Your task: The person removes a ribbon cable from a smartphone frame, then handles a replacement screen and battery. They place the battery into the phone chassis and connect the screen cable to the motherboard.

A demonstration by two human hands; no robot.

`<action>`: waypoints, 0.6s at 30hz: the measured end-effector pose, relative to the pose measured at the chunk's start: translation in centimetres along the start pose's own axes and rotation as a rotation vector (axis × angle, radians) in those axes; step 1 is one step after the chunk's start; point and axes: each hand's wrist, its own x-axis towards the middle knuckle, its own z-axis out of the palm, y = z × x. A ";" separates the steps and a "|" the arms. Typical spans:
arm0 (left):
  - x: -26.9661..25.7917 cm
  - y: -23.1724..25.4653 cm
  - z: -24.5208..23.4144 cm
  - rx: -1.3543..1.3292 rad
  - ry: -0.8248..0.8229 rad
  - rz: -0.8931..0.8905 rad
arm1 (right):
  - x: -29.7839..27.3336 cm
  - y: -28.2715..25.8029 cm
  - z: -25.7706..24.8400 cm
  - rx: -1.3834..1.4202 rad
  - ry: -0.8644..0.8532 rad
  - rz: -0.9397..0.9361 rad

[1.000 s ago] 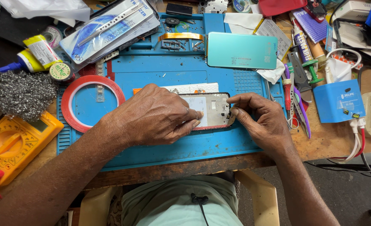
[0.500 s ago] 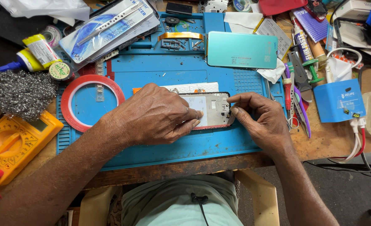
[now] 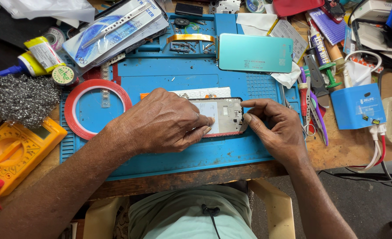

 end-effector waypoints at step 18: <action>0.0 0.0 0.0 0.025 0.003 0.010 | -1.4 0.8 0.5 0.101 0.160 -0.059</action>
